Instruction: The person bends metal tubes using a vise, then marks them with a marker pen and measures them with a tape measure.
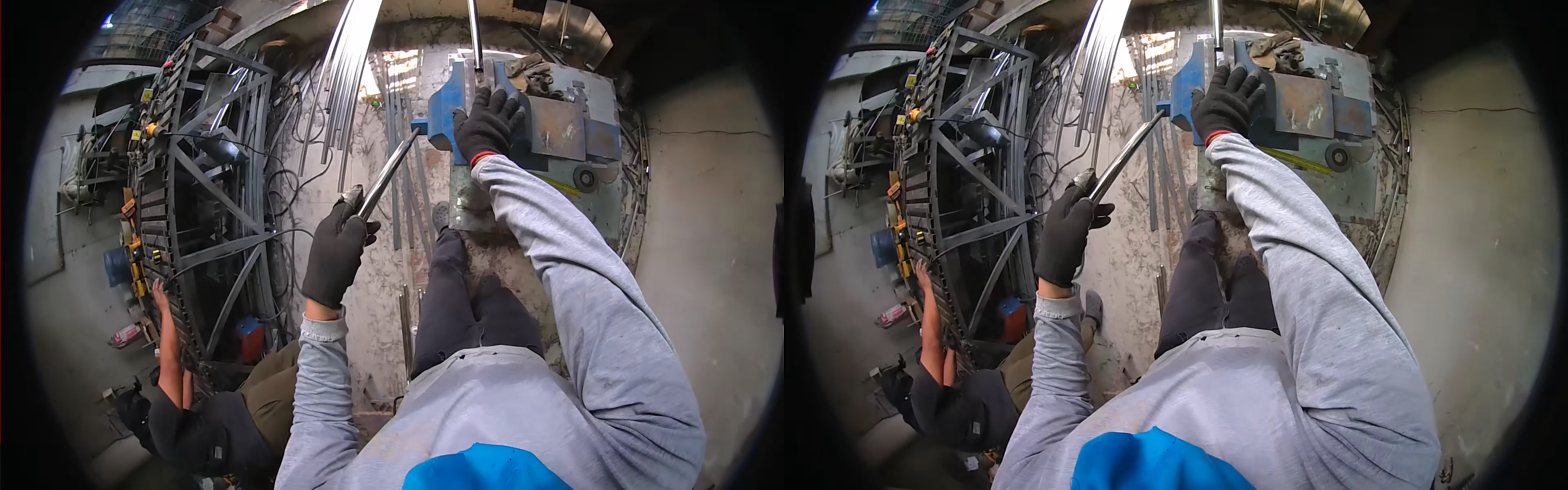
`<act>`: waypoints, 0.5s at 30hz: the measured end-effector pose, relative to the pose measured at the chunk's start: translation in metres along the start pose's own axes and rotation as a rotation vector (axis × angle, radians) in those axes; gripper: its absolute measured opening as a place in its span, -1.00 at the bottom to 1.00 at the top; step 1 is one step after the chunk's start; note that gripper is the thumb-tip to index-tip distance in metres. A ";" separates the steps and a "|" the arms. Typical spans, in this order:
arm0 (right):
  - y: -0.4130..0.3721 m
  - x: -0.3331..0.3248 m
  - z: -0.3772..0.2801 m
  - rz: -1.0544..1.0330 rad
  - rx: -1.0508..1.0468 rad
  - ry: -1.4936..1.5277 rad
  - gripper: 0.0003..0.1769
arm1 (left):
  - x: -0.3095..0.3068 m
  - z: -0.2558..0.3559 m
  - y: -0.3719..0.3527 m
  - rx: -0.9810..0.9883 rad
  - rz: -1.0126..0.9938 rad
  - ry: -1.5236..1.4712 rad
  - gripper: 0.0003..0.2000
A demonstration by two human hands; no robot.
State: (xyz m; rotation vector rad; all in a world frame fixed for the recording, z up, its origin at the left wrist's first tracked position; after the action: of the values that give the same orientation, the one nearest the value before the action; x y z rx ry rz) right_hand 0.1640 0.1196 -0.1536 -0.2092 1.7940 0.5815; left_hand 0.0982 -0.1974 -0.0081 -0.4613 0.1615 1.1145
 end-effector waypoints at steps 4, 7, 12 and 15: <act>0.003 -0.010 0.001 0.014 -0.008 0.024 -0.08 | 0.019 0.010 0.014 -0.240 -0.319 0.556 -0.67; 0.007 -0.019 0.001 0.040 0.024 0.116 -0.07 | 0.024 -0.001 0.019 -0.679 -0.505 0.528 -0.73; 0.013 -0.033 0.006 0.030 0.070 0.249 -0.11 | 0.075 0.007 0.014 0.718 -1.242 0.753 -0.62; 0.014 -0.031 0.008 -0.011 0.083 0.242 -0.13 | 0.072 -0.006 0.011 0.963 -1.217 0.442 -0.74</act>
State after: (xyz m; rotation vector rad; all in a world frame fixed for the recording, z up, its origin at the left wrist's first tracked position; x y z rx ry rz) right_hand 0.1743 0.1306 -0.1224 -0.2410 2.0458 0.4882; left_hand 0.1205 -0.1360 -0.0419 0.1203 0.6599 -0.3280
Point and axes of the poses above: each hand's wrist, its own y-axis towards the middle knuckle, its own x-axis out of the palm, z = x × y, the point moved 9 cm from there along y, towards the middle knuckle, and after that the axes turned 14 degrees about z, right-handed, at the moved point
